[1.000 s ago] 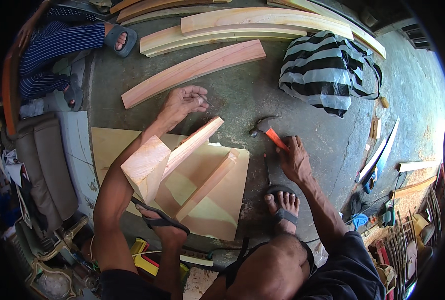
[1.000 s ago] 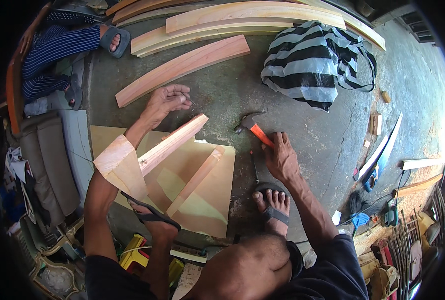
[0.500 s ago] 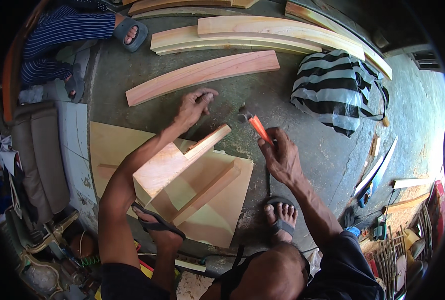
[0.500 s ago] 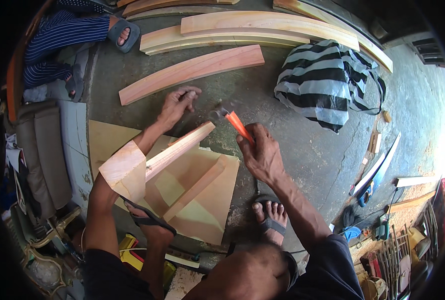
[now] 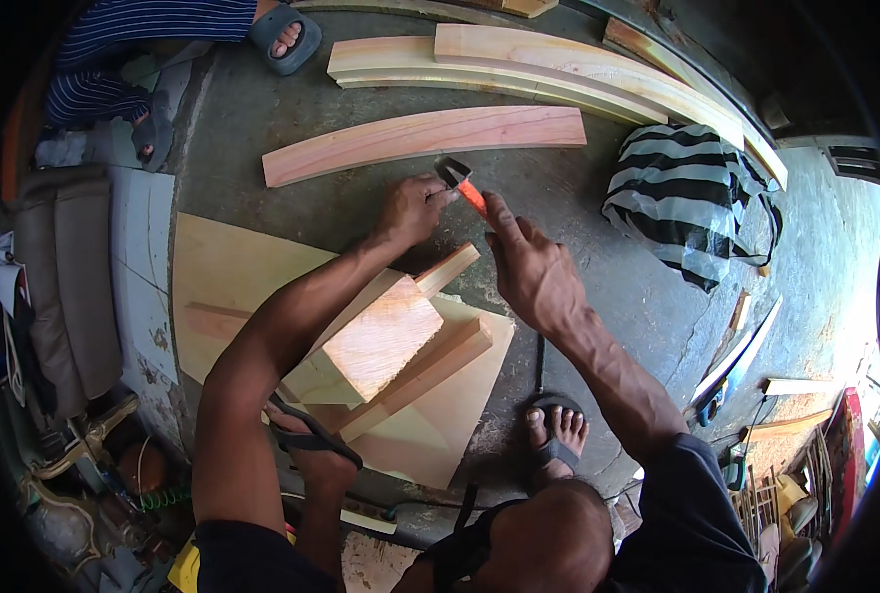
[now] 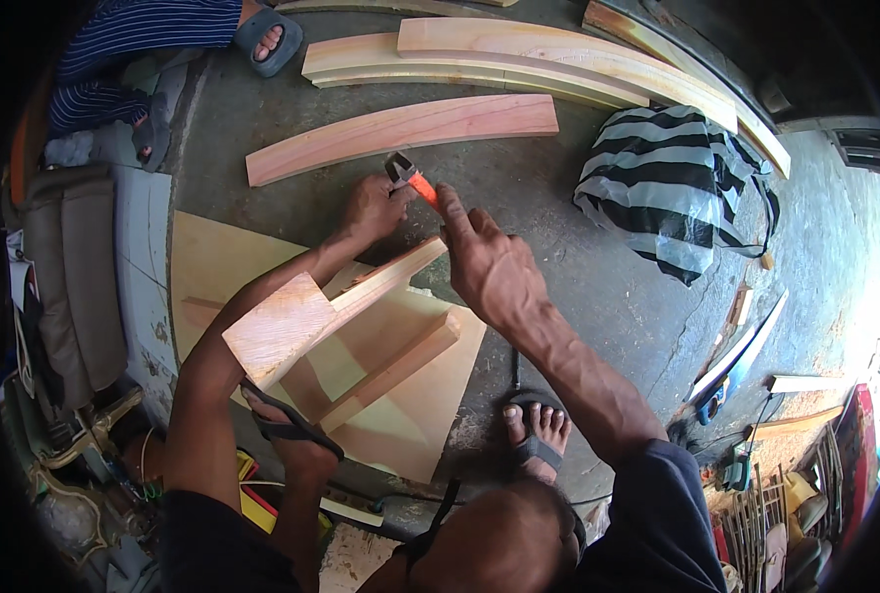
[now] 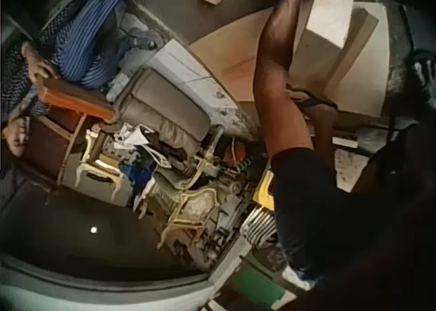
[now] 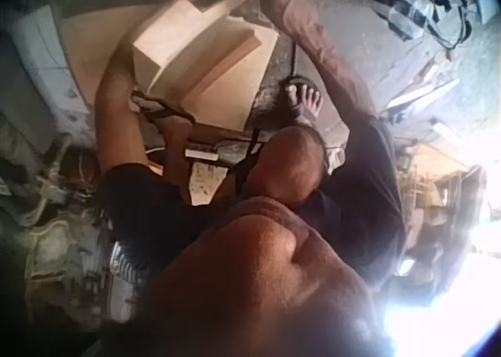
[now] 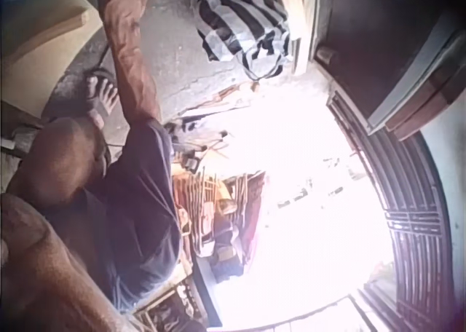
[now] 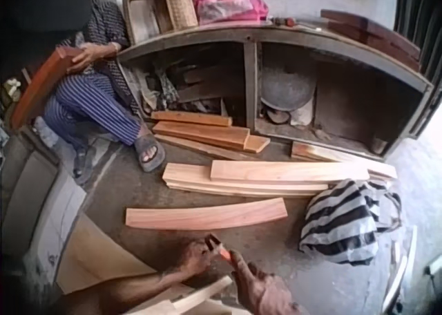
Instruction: The person marks lines on wooden pieces with a pencil and hammers nails into the wooden pieces with a hammer to assemble them.
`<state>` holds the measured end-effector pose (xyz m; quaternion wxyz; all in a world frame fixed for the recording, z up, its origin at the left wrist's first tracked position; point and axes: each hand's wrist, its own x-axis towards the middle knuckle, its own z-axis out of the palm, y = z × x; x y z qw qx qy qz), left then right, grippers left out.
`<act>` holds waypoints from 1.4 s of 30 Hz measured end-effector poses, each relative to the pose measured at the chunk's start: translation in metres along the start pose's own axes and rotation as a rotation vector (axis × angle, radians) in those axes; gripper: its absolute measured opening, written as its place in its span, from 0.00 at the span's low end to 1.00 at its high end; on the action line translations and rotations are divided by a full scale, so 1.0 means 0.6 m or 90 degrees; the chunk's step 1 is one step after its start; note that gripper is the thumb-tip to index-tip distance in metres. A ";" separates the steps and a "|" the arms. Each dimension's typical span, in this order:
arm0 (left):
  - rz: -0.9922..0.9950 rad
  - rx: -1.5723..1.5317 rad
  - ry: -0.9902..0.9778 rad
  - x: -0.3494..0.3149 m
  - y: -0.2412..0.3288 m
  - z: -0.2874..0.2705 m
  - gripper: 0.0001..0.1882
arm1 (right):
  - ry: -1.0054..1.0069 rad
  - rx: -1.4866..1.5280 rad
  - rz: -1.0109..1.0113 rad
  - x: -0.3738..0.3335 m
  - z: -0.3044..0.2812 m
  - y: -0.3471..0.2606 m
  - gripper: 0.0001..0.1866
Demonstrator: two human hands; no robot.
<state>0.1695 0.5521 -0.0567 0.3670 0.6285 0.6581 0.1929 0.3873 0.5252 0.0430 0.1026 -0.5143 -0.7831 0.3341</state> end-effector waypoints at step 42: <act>0.055 -0.200 -0.230 -0.039 0.044 -0.028 0.09 | 0.033 0.338 0.259 -0.216 -0.002 0.040 0.23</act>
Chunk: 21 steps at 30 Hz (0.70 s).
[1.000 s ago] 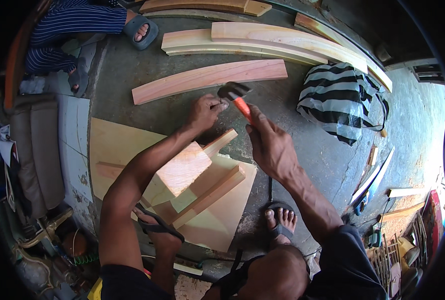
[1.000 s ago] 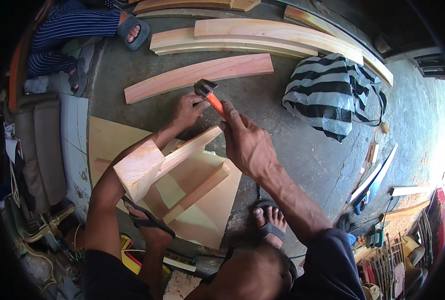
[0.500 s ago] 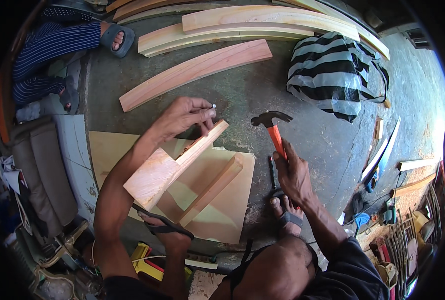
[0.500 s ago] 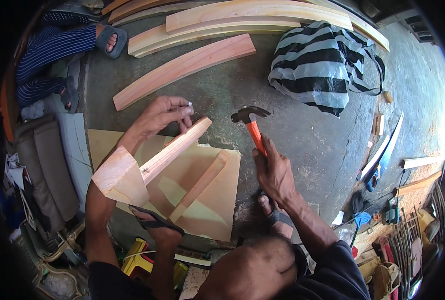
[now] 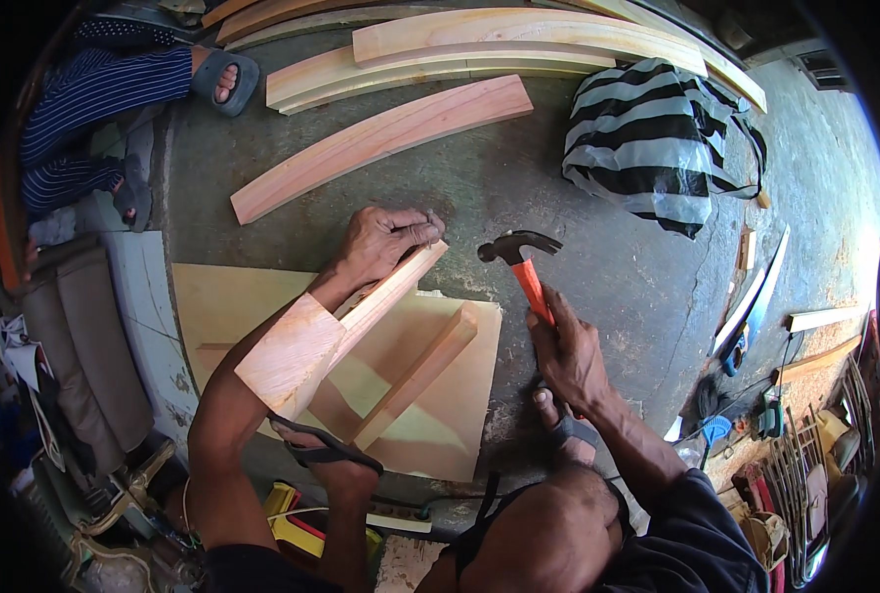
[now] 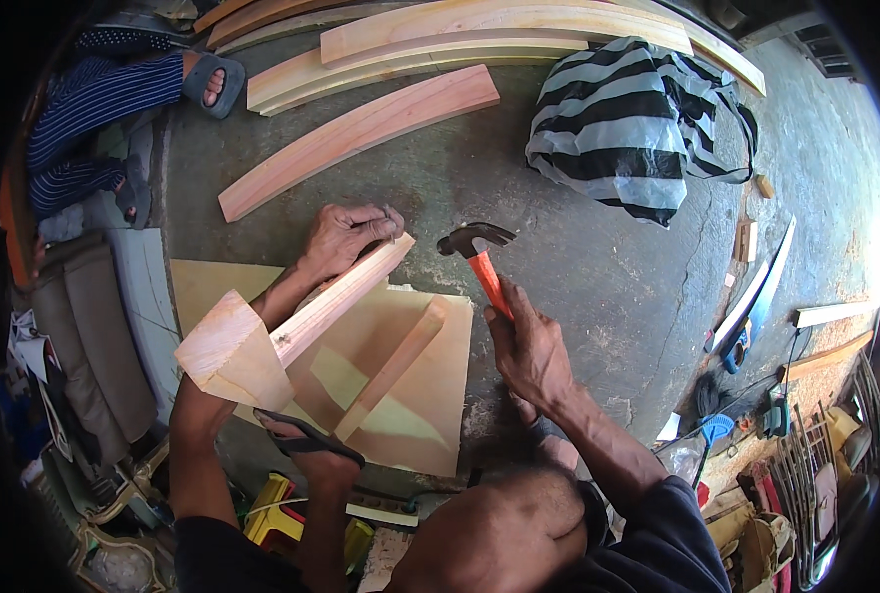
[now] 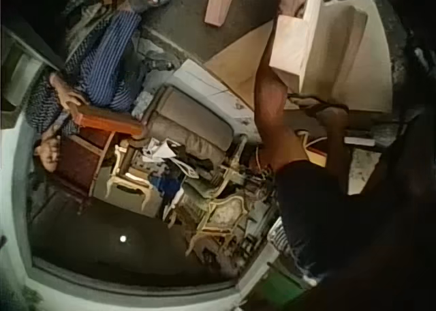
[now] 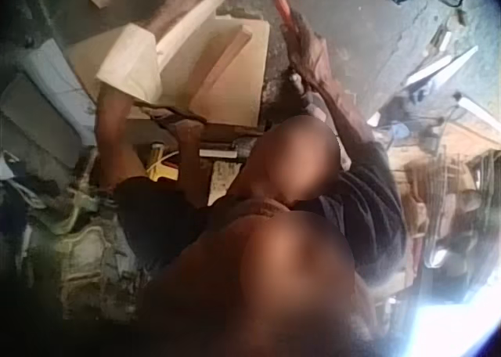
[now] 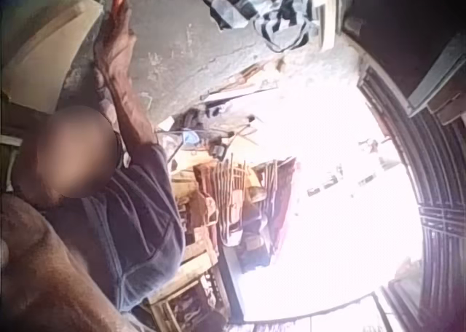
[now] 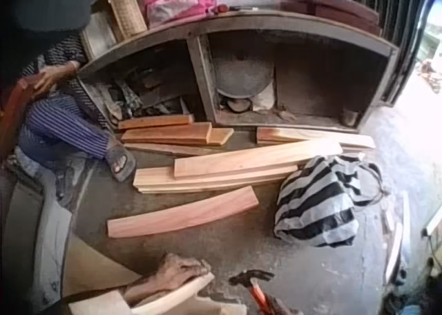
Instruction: The person marks lines on wooden pieces with a pencil and hammers nails into the wooden pieces with a hammer to assemble them.
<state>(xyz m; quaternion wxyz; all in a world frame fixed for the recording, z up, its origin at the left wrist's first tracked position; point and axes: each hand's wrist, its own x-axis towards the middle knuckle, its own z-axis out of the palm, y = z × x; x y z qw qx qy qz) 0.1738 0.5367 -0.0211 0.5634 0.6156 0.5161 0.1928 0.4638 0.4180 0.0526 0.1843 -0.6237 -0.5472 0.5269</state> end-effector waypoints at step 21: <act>0.079 0.166 -0.092 -0.012 0.055 -0.023 0.07 | 0.114 -0.079 -0.240 0.033 -0.010 -0.113 0.25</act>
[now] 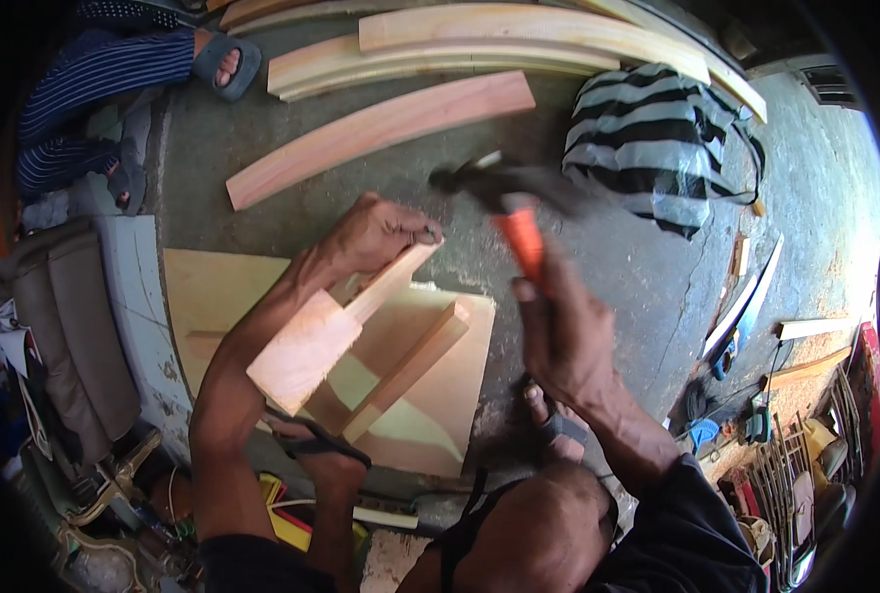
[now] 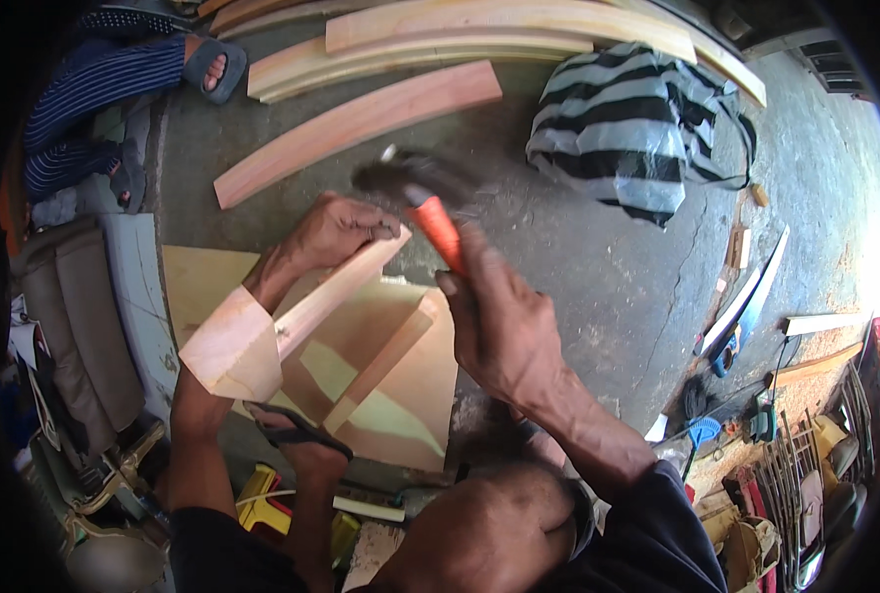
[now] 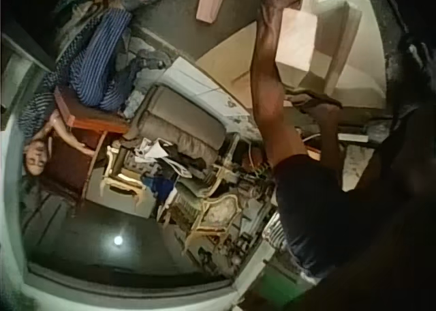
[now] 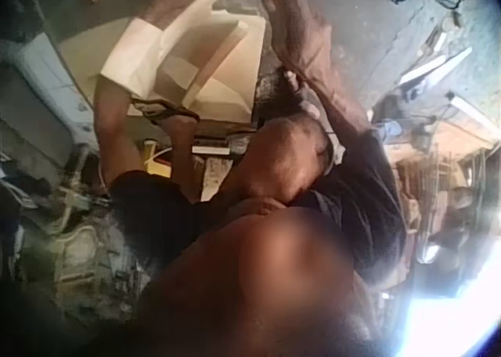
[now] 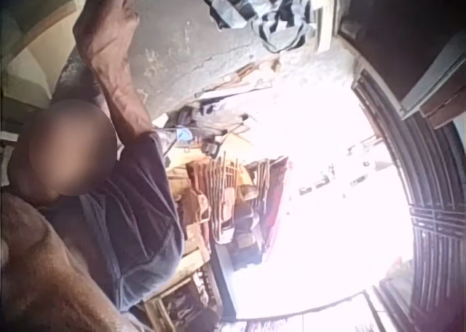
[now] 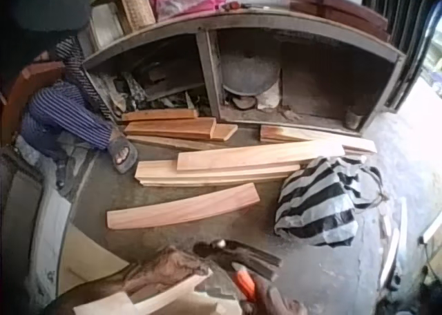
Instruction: The person marks lines on wooden pieces with a pencil and hammers nails into the wooden pieces with a hammer to assemble them.
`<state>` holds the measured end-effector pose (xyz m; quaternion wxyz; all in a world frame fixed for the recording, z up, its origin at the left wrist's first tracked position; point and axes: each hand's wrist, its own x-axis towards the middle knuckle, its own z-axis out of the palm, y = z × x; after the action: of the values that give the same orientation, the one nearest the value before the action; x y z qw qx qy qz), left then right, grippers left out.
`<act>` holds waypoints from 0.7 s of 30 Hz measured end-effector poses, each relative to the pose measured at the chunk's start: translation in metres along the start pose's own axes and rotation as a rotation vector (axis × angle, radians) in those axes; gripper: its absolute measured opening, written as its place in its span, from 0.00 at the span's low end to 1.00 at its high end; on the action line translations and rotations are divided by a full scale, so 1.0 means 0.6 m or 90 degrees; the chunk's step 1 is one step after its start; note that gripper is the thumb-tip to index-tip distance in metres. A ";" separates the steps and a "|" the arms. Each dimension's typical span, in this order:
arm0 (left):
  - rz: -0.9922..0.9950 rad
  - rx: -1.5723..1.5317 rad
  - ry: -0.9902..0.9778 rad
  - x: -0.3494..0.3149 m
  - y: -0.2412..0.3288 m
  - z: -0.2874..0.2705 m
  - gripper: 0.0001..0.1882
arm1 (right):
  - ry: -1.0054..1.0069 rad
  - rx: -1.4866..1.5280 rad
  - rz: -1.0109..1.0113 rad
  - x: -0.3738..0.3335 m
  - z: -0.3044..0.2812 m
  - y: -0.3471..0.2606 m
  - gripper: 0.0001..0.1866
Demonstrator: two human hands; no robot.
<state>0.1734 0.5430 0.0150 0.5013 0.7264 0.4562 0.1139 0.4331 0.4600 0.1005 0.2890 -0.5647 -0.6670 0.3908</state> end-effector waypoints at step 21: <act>0.044 0.012 -0.080 0.010 -0.005 -0.008 0.07 | -0.108 0.012 0.122 -0.040 0.012 0.039 0.25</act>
<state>0.1724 0.5508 0.0131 0.5180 0.7520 0.3993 0.0815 0.4442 0.4363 0.0782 0.1983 -0.5877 -0.6283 0.4695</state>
